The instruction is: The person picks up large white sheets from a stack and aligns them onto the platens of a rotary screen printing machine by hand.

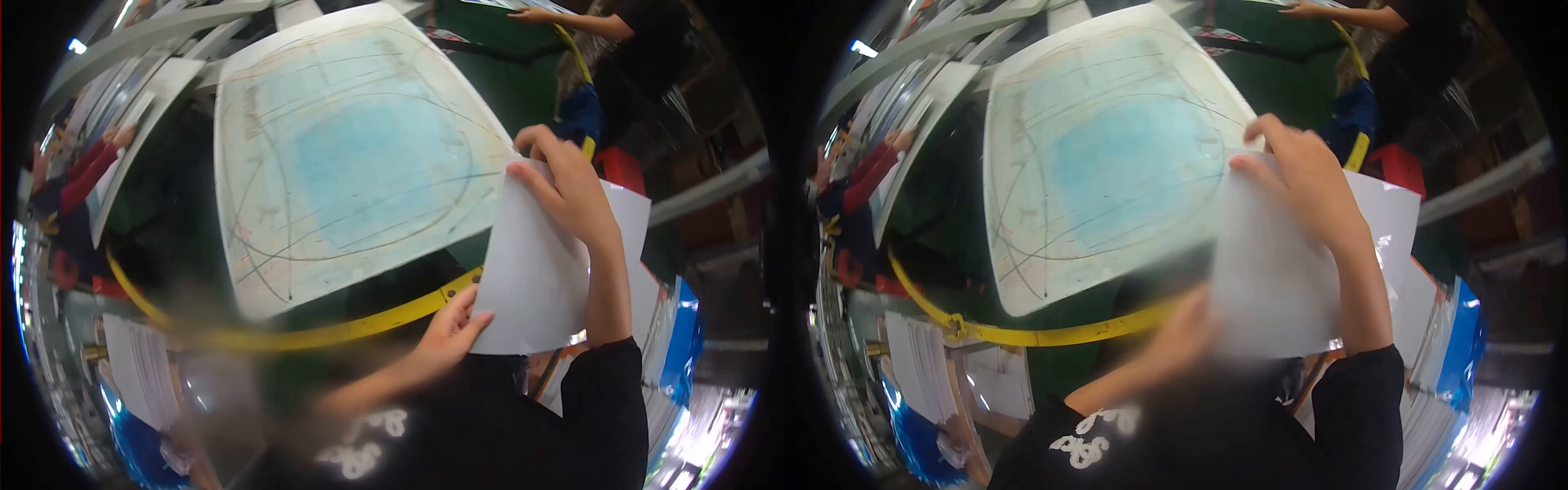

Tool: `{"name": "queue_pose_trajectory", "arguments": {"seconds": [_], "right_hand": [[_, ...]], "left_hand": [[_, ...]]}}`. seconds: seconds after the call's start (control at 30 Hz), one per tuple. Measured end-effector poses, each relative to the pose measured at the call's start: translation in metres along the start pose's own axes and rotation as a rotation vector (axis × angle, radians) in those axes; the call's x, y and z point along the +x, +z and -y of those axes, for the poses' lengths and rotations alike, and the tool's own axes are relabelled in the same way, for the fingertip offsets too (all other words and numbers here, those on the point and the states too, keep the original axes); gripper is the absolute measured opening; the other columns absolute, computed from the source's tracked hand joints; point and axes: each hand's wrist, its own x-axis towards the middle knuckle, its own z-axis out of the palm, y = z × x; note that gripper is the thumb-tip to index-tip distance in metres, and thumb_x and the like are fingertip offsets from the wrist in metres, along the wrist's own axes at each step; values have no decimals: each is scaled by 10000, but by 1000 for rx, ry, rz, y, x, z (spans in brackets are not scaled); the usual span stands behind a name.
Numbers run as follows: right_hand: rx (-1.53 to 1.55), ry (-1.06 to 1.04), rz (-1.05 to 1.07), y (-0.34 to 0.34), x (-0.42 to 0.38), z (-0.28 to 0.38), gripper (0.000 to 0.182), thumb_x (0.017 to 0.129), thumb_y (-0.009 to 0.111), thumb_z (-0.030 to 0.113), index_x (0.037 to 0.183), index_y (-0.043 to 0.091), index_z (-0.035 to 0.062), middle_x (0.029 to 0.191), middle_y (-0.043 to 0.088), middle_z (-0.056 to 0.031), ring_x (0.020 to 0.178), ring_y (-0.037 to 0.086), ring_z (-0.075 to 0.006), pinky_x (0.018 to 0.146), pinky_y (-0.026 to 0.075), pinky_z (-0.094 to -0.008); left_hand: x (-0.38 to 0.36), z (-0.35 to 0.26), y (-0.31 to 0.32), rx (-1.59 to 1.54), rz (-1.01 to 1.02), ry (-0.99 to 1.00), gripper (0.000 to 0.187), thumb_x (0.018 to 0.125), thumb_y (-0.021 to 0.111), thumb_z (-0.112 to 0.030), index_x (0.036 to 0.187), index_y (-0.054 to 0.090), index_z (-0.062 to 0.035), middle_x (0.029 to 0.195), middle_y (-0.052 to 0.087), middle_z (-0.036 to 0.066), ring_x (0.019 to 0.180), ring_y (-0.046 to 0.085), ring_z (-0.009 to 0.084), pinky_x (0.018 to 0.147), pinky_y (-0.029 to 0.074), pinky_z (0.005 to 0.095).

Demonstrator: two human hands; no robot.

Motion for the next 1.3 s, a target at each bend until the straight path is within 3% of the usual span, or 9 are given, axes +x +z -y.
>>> {"name": "queue_pose_trajectory", "arguments": {"seconds": [0.1, 0.17, 0.27, 0.33, 0.47, 0.57, 0.67, 0.8, 1.3], "right_hand": [[-82, -334, -299, 3, 20, 6, 529, 784, 649, 314, 1240, 503, 90, 1244, 484, -159, 1186, 401, -318, 994, 289, -391], [-117, -146, -364, 3, 10, -3, 664, 783, 664, 333, 1345, 418, 78, 1403, 347, -178, 1307, 279, -338, 1082, 185, -435], [85, 228, -390, 29, -15, -41, 752, 812, 686, 323, 1385, 311, 13, 1413, 323, -209, 1323, 282, -322, 1077, 215, -416], [436, 270, -383, 53, -14, -54, 749, 786, 725, 310, 1345, 357, -26, 1358, 401, -207, 1249, 394, -297, 1039, 294, -382], [435, 437, -284, 91, 20, -54, 742, 719, 782, 298, 1273, 432, -49, 1253, 502, -197, 1149, 491, -276, 981, 367, -361], [364, 389, -323, 124, 53, -52, 774, 666, 817, 308, 1246, 456, -54, 1208, 531, -193, 1127, 509, -281, 964, 383, -364], [316, 323, -267, 154, 80, -63, 847, 618, 843, 325, 1256, 443, -63, 1215, 513, -215, 1142, 497, -309, 972, 381, -375], [233, 312, -222, 174, 101, -45, 883, 595, 850, 322, 1266, 435, -73, 1231, 501, -241, 1156, 487, -344, 981, 380, -392], [160, 298, -186, 194, 112, -29, 843, 589, 846, 314, 1245, 467, -56, 1200, 532, -221, 1119, 517, -340, 951, 398, -396]], "left_hand": [[-7, -10, -39, -62, -248, 90, 387, 931, 478, -3, 1304, 375, 15, 1215, 549, 126, 1110, 525, 156, 959, 408, 292], [-9, -5, -72, -224, -369, 246, 454, 917, 498, 13, 1343, 341, 11, 1244, 538, 147, 1119, 529, 181, 974, 406, 311], [-14, -26, -128, -304, -465, 388, 502, 905, 536, -23, 1353, 311, 13, 1118, 610, 152, 1037, 583, 193, 913, 452, 315], [-19, -48, -160, -101, -605, 248, 550, 901, 541, -28, 1381, 275, 3, 1089, 625, 143, 1009, 597, 193, 889, 464, 313], [-6, -70, -208, -6, -547, 346, 640, 870, 612, -126, 1418, 293, -44, 1142, 605, 182, 1058, 585, 214, 904, 455, 342], [7, -80, -258, 559, -617, 363, 726, 796, 704, -318, 1399, 378, -80, 1297, 469, 287, 1263, 418, 325, 1009, 360, 427], [14, -79, -299, 1194, -742, 233, 841, 688, 720, -548, 1347, 469, -91, 1437, 220, 337, 1385, 49, 450, 1081, 125, 567], [19, -73, -333, 1401, -736, 171, 999, 596, 661, -724, 1350, 465, -98, 1488, 36, 309, 1322, -214, 521, 970, -121, 700], [22, -49, -357, 1555, -813, 169, 992, 532, 667, -743, 1294, 538, -121, 1521, -6, 227, 1321, -209, 525, 904, -99, 773]]}}
